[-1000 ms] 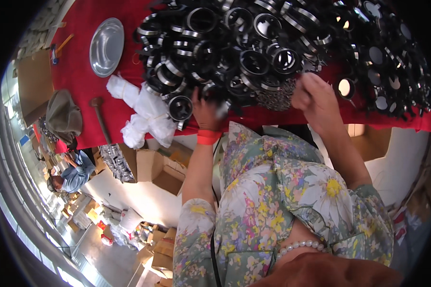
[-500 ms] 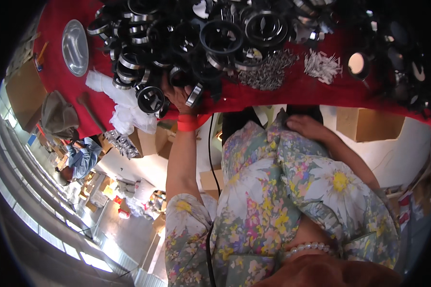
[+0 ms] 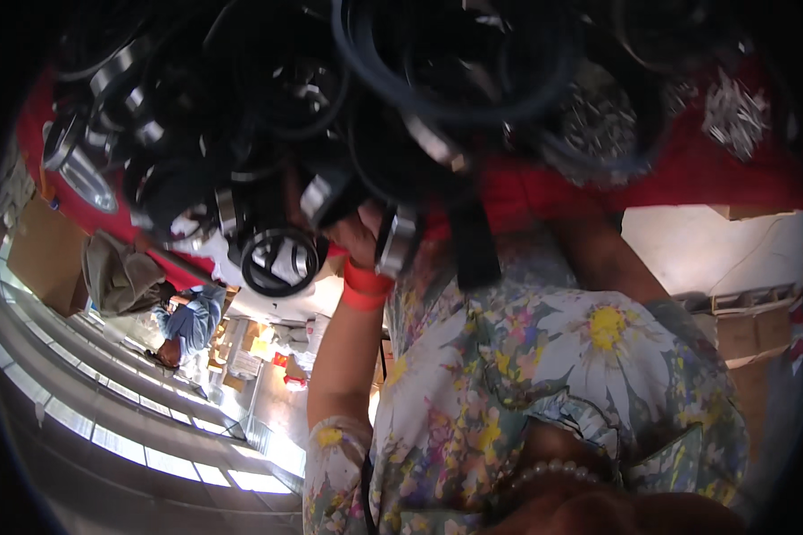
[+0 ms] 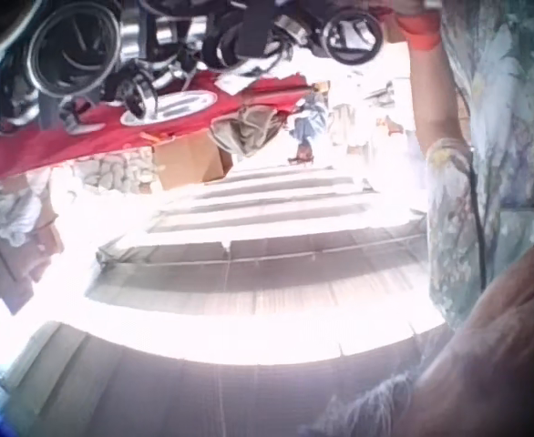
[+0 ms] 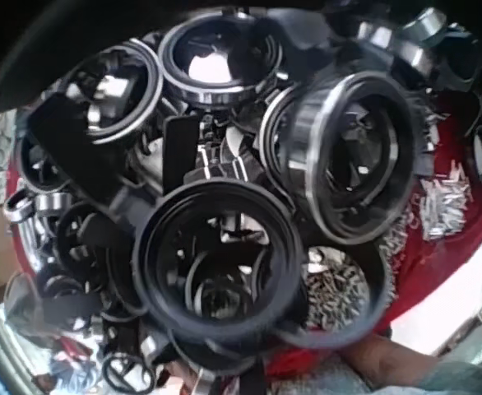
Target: The person empties a metal bowl onto a table of parts, then assembles lids by fitting metal discs onto plastic handle rings and securing them with small metal clips by hand.
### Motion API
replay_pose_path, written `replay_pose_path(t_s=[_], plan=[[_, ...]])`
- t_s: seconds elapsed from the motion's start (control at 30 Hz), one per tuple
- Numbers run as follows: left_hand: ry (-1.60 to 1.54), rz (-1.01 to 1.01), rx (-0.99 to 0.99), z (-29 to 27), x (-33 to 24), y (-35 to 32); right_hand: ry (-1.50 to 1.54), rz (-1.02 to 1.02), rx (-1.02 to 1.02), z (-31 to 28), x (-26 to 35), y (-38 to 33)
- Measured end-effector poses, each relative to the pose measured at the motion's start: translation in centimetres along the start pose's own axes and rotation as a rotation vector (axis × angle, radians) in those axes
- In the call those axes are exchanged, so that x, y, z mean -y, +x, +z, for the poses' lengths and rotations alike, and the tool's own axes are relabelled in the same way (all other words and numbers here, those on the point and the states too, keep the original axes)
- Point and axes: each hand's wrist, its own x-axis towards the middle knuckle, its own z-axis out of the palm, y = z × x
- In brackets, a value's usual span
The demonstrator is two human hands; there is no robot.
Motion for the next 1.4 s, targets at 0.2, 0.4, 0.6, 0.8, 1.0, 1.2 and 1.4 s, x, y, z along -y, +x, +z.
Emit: replay_pose_path(t_s=[0.2,0.4,0.6,0.8,1.0,1.2,1.4], plan=[[-0.03,-0.082,0.094,-0.7,2.1,-0.2,0.305,-0.194,0.322,-1.2,12.7,-13.6],[-0.042,-0.094,0.118,-1.3,2.5,-0.1,0.378,-0.258,0.397,-2.3,15.0,-13.3],[-0.108,-0.055,0.058,-0.3,4.5,-1.3,0.046,-0.112,0.219,1.4,4.5,-6.3],[-0.172,-0.009,0.028,-2.2,6.0,-1.5,-0.152,-0.075,0.137,3.8,4.0,-3.0],[-0.033,0.078,-0.038,-4.1,6.7,-0.2,-0.297,-0.069,0.128,5.1,2.1,0.9],[0.22,0.159,-0.081,-4.0,6.2,0.8,-0.429,-0.093,0.159,5.1,0.4,6.3],[-0.068,0.061,-0.213,-3.6,4.5,2.4,-0.596,-0.131,0.217,5.7,-0.8,11.5]])
